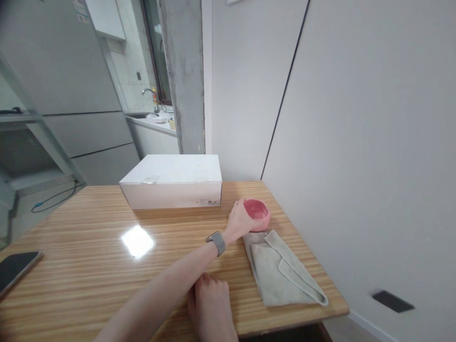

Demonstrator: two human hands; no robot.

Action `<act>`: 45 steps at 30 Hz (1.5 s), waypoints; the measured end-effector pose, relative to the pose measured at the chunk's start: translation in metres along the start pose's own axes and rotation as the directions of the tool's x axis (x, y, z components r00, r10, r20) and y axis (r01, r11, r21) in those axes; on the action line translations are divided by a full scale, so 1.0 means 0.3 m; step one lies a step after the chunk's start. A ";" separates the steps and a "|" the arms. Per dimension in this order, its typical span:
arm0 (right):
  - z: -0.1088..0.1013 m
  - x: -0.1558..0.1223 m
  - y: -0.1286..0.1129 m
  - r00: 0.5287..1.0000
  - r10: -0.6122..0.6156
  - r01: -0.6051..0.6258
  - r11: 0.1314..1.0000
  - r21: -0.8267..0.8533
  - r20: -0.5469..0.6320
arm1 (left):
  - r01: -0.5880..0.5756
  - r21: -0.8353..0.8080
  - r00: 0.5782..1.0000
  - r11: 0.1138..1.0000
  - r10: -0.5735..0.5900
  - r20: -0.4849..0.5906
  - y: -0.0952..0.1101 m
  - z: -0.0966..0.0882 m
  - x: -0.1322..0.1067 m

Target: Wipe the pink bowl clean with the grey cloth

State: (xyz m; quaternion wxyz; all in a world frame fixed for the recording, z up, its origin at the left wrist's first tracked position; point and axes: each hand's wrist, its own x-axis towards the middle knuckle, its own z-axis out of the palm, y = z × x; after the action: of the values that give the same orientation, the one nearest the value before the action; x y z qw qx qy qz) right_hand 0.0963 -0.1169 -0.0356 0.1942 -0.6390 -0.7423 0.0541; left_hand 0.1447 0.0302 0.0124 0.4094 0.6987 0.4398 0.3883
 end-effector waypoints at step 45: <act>-0.101 -0.214 0.315 0.848 -0.078 -0.038 0.978 -0.206 -0.524 | 0.138 0.463 0.782 0.876 0.191 -0.594 -0.237 -0.795 -0.514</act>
State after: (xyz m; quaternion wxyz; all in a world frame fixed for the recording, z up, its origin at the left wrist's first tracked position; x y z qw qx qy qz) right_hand 0.2016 -0.1675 -0.0530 0.3236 -0.6381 -0.6682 -0.2042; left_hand -0.1397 -0.0390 0.0059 0.0480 0.6162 0.6221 0.4806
